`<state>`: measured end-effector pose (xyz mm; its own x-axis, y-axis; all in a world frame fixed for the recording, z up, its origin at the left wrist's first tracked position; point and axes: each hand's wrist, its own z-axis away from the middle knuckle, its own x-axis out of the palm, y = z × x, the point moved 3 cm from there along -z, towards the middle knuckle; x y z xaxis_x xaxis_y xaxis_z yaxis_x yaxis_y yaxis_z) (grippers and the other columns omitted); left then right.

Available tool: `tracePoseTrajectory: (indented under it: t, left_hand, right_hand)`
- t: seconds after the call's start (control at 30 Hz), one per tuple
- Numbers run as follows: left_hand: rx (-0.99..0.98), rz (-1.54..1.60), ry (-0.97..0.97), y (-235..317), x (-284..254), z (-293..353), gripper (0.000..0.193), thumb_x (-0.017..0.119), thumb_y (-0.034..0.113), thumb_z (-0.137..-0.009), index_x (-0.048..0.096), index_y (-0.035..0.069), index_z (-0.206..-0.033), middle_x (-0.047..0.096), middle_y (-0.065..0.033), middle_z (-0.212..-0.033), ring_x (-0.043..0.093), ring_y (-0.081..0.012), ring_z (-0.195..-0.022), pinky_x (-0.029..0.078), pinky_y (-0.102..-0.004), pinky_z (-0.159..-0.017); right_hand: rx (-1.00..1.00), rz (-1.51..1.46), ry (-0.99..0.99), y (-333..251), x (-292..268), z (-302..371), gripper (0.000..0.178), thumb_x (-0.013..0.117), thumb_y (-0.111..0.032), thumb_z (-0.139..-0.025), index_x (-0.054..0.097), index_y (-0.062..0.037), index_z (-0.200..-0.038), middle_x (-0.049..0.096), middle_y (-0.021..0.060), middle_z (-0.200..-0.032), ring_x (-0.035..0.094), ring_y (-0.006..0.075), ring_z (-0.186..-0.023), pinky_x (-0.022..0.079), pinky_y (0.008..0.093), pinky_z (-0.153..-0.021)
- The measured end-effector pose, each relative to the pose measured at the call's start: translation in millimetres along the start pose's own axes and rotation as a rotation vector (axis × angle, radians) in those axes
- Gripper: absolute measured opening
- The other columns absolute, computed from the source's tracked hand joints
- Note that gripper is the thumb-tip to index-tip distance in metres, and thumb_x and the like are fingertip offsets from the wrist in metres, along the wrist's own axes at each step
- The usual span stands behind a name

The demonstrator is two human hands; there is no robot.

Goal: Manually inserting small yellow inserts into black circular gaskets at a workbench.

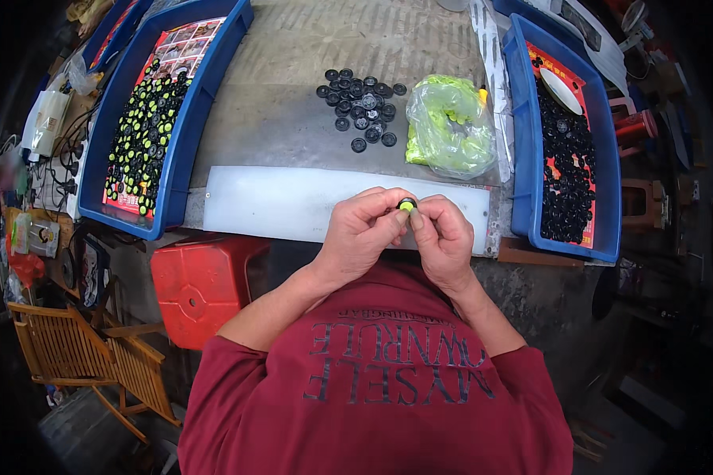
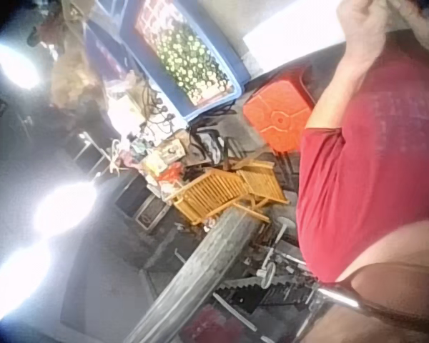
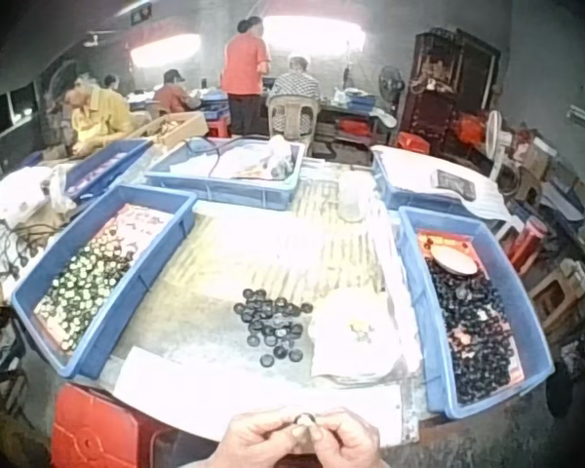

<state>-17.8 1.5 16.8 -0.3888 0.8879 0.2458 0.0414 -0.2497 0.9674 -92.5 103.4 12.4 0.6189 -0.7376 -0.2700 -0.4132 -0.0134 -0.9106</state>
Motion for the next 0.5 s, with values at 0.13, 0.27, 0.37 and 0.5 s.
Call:
tracePoseTrajectory:
  t: [0.13,0.27,0.37,0.5]
  left_hand:
    - [0.007,0.012,-0.001,1,1,1,0.015,0.047,-0.002,-0.078,0.055,-0.004,-0.091,0.050,-0.0023,-0.077,0.047,-0.0051,-0.061,0.040,-0.0170,-0.053]
    - [0.102,-0.153,0.002,-2,0,1,0.014,0.046,-0.002,-0.078,0.055,-0.004,-0.089,0.049,-0.0019,-0.076,0.047,-0.0050,-0.061,0.040,-0.0173,-0.054]
    - [0.139,-0.199,-0.012,4,1,2,0.014,0.047,-0.002,-0.078,0.055,-0.003,-0.089,0.049,-0.0022,-0.076,0.047,-0.0050,-0.062,0.040,-0.0171,-0.054]
    - [0.236,-0.266,0.029,5,3,-2,0.015,0.048,-0.002,-0.078,0.055,-0.003,-0.091,0.049,-0.0029,-0.076,0.048,-0.0054,-0.062,0.041,-0.0170,-0.054]
  right_hand:
    - [-0.049,0.047,0.010,-6,0,-2,0.004,0.054,0.000,-0.074,0.050,-0.0006,-0.075,0.051,0.0080,-0.065,0.050,0.0160,-0.055,0.040,0.0254,-0.049]
    - [-0.085,0.050,0.015,-12,-1,-4,0.004,0.054,0.001,-0.074,0.049,-0.0002,-0.074,0.052,0.0092,-0.065,0.051,0.0169,-0.055,0.041,0.0256,-0.050]
    - [-0.116,0.066,0.018,-16,-2,-5,0.005,0.054,0.001,-0.073,0.049,0.0001,-0.074,0.052,0.0098,-0.065,0.051,0.0170,-0.055,0.041,0.0255,-0.050]
    - [-0.085,0.065,0.049,-15,-4,-8,0.005,0.054,0.001,-0.074,0.049,0.0006,-0.076,0.052,0.0094,-0.066,0.051,0.0164,-0.056,0.041,0.0250,-0.050]
